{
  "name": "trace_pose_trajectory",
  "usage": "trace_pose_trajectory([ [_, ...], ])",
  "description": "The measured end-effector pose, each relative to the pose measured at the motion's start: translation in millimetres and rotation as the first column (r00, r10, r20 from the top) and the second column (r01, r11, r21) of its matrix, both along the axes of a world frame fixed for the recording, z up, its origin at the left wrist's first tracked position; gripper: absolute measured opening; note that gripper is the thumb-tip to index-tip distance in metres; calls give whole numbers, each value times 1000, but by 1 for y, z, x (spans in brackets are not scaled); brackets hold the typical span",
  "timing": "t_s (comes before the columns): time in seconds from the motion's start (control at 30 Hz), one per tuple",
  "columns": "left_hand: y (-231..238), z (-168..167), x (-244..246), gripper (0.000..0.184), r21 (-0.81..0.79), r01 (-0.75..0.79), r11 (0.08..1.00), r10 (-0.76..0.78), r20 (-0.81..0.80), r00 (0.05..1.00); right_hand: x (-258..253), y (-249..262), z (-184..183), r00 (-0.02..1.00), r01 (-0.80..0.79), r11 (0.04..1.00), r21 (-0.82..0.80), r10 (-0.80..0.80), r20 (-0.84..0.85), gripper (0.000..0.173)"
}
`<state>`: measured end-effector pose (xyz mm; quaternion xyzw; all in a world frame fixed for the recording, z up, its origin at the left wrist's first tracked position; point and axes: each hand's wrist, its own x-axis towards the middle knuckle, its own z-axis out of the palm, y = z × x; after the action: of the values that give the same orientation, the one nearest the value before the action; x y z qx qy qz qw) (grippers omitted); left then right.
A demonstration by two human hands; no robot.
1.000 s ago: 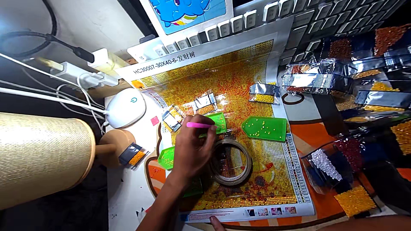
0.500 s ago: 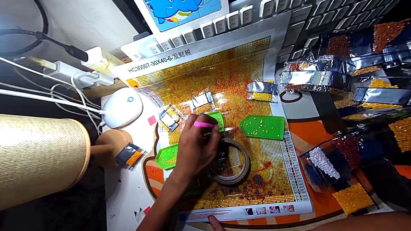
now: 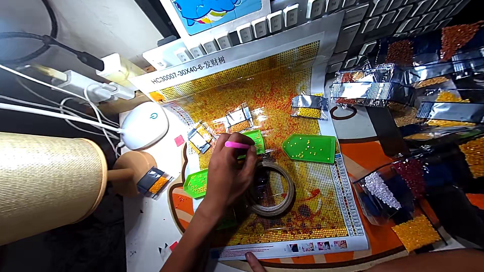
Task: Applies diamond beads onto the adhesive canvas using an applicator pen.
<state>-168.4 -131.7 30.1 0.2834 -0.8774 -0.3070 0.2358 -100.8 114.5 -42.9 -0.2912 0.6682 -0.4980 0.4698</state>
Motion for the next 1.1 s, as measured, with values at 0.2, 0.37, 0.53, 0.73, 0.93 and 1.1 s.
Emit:
trace_pose_trajectory([
  [0.2, 1, 2, 0, 12, 1, -15, 1000, 15, 3, 1000, 5, 0, -4, 998, 42, 999, -18, -43, -39, 38],
  [0.37, 0, 4, 1, 12, 3, -17, 1000, 18, -9, 1000, 1, -5, 4, 999, 43, 999, -4, -43, -27, 38],
  [0.53, -1, 4, 3, 12, 53, -17, 998, 19, -38, 999, 0, -5, 4, 995, 97, 994, -47, -97, 3, 37],
  [0.73, 0, 6, -1, 11, 80, -19, 997, 23, -45, 999, -1, -4, 3, 1000, 29, 999, -24, -30, -9, 38],
  [0.93, 1, 2, -1, 11, 20, -17, 1000, 17, 4, 1000, 1, -2, 0, 998, 36, 999, -24, -37, -57, 37],
  [1.1, 1, 2, -1, 11, 18, -14, 1000, 14, -5, 1000, 7, 2, -11, 994, 96, 994, -47, -97, -41, 39],
])
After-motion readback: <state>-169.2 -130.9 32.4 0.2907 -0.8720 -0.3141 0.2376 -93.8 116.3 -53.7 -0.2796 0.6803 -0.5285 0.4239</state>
